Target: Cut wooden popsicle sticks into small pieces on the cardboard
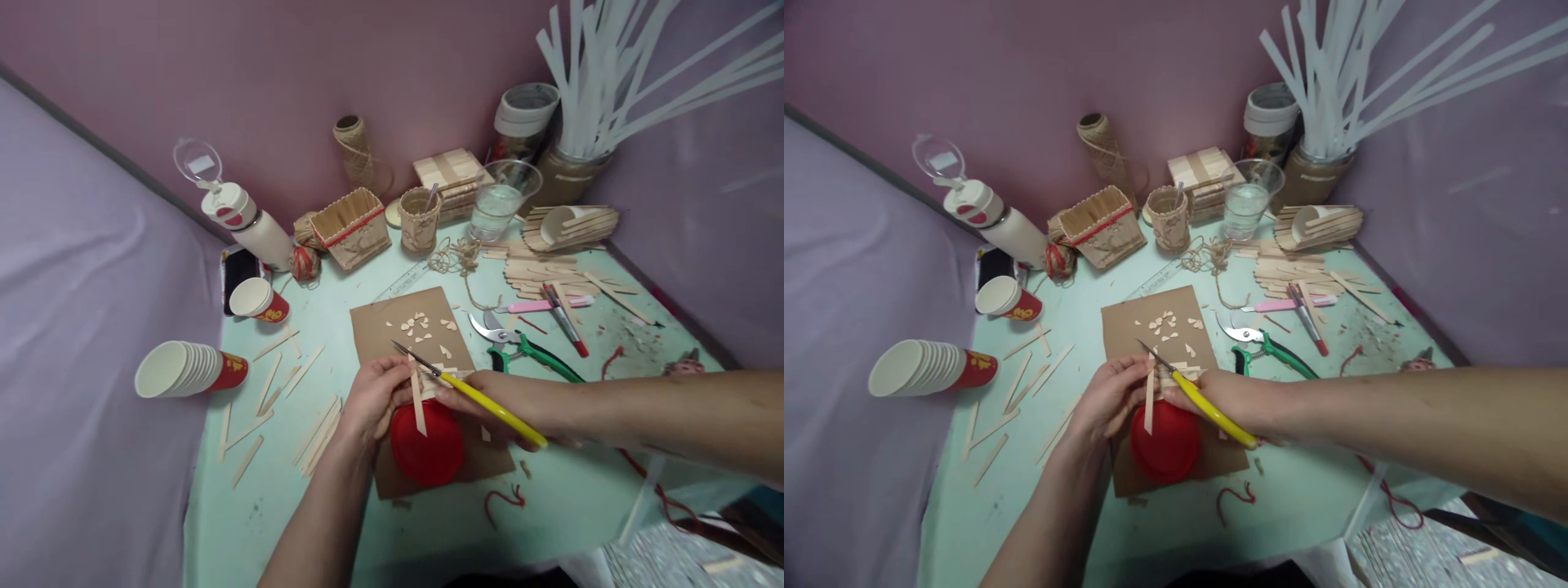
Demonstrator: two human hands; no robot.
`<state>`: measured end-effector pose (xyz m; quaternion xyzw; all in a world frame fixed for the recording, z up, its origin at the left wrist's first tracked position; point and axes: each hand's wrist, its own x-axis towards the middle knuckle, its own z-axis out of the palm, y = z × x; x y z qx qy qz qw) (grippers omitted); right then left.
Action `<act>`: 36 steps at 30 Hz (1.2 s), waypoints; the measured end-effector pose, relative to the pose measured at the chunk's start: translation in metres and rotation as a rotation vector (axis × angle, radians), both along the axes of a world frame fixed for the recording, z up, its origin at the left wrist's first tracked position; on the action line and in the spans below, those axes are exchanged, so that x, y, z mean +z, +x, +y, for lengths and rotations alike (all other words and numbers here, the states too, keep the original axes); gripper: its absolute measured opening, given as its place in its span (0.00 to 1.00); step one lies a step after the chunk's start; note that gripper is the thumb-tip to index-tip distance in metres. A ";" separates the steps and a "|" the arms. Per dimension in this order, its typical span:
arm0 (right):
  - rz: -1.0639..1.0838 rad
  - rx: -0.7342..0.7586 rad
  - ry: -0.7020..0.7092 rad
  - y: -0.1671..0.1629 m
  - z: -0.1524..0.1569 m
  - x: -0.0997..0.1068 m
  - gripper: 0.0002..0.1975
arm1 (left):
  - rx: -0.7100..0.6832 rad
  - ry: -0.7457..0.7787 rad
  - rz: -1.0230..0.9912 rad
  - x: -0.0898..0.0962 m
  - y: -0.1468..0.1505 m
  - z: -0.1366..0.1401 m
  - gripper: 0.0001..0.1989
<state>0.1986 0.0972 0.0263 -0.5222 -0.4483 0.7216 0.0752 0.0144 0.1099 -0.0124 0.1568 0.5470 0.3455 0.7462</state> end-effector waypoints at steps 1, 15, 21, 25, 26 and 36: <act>-0.032 0.024 -0.038 0.001 0.001 0.002 0.22 | -0.001 0.004 0.003 0.001 0.000 0.000 0.08; 0.460 -0.848 0.323 0.002 -0.021 0.026 0.28 | 0.033 0.297 0.056 0.018 -0.012 -0.003 0.19; 0.533 -1.035 0.381 -0.029 -0.015 -0.010 0.29 | 0.096 0.349 0.077 0.019 -0.024 -0.021 0.17; 0.579 -1.099 0.488 -0.031 -0.003 -0.014 0.26 | 0.131 0.422 0.227 0.026 -0.053 -0.046 0.14; 0.585 -1.115 0.503 -0.031 -0.001 -0.014 0.26 | 0.141 0.436 0.306 0.027 -0.063 -0.053 0.13; 0.553 -1.122 0.530 -0.030 -0.006 -0.014 0.23 | 0.205 0.450 0.804 0.011 -0.128 -0.077 0.09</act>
